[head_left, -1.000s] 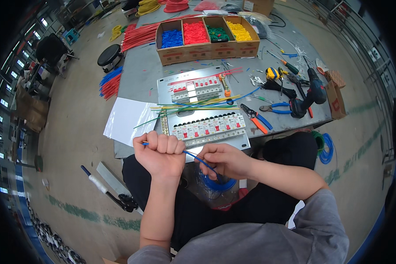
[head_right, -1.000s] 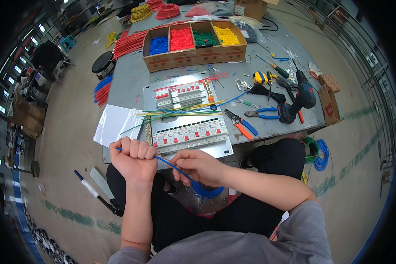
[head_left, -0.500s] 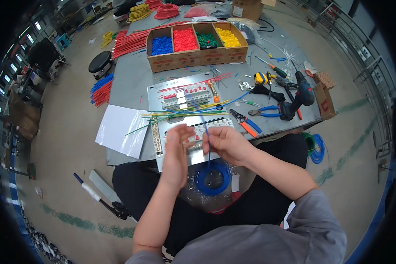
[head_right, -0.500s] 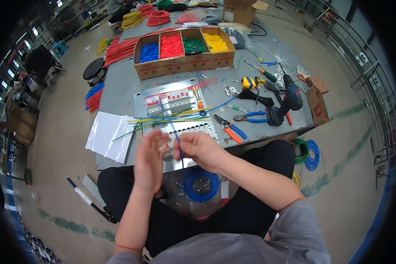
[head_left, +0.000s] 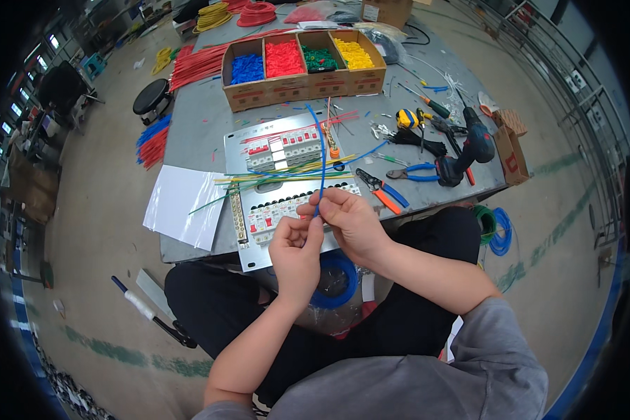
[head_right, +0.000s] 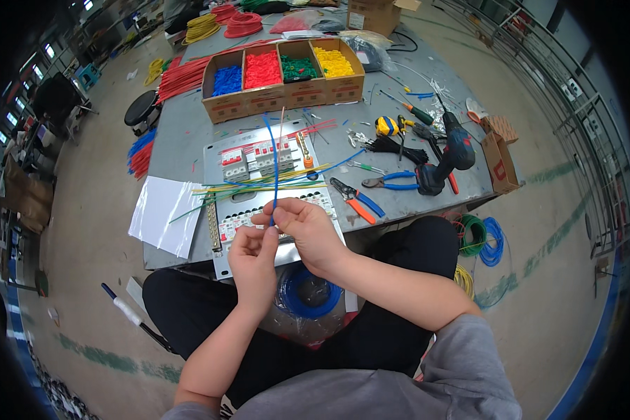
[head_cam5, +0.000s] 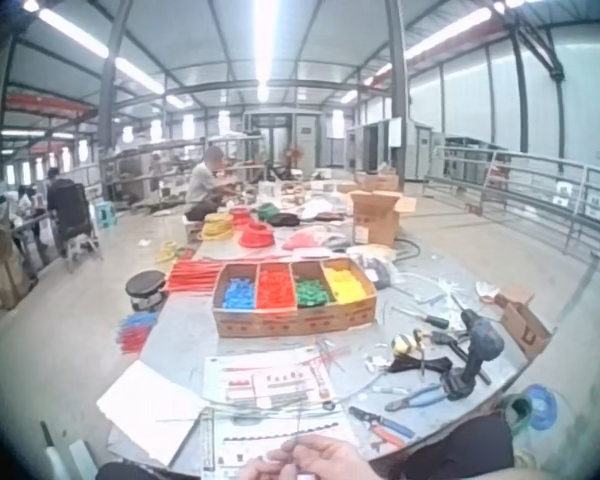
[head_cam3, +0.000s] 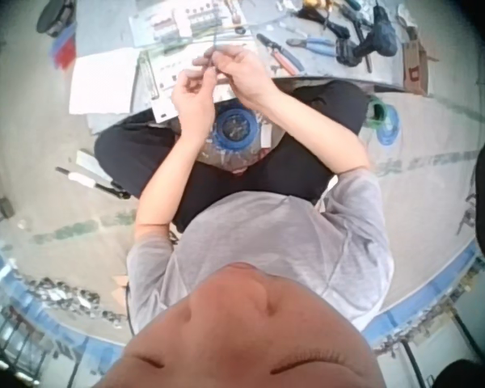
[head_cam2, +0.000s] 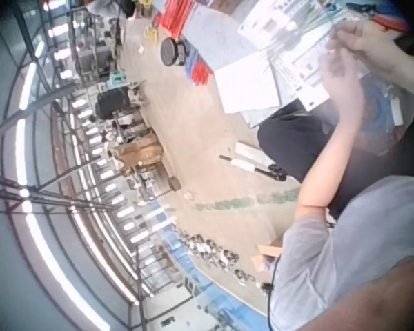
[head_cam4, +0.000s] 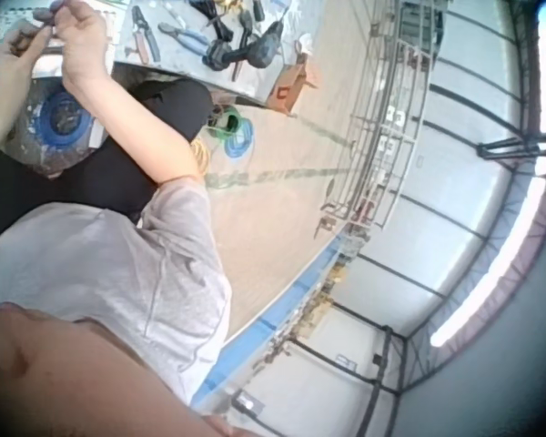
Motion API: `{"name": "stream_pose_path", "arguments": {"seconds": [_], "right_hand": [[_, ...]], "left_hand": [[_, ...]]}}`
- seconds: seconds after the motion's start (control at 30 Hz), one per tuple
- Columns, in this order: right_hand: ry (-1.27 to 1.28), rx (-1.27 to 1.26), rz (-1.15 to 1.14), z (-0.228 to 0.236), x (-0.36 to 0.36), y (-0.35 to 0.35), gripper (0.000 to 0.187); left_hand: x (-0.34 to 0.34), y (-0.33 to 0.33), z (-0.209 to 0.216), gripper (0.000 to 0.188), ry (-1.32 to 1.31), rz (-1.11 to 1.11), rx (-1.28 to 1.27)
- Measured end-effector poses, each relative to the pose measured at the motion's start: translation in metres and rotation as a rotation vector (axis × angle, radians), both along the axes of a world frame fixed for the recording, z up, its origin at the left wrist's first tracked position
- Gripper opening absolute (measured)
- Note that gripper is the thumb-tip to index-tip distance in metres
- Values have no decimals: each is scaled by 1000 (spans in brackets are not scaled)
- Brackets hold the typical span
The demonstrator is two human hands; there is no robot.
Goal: The person unwraps a roll of blue electrical wire, cuts several lengths using wire cutters, and inserts the wires into terminals on a DIN rail-mounted electrical panel. The person handles the wire and tools by hand throughout the process.
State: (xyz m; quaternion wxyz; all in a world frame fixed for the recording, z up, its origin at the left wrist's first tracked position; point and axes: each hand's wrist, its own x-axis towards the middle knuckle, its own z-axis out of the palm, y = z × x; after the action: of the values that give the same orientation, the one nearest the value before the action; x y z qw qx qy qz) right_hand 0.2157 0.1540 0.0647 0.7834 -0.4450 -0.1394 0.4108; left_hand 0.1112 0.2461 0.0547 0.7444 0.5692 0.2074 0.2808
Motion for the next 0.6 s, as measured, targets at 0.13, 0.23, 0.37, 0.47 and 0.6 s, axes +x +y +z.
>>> {"name": "stream_pose_path", "arguments": {"seconds": [0.13,0.23,0.37,0.47,0.6], "right_hand": [[-17,-5,-45,12,-7,7,25],[46,30,-203,-1,14,4,25],[-350,44,-389,6,56,-11,15],[-805,-115,-271,20,63,-33,18],[-1427,-322,-93,31,40,-44,27]], "left_hand": [[0,2,-1,21,-36,66,-39],[-2,4,-6,23,23,75,-44],[-10,10,-6,23,140,7,-57],[-11,12,-4,23,189,-67,-67],[-14,14,-10,22,233,-178,-118]]}}
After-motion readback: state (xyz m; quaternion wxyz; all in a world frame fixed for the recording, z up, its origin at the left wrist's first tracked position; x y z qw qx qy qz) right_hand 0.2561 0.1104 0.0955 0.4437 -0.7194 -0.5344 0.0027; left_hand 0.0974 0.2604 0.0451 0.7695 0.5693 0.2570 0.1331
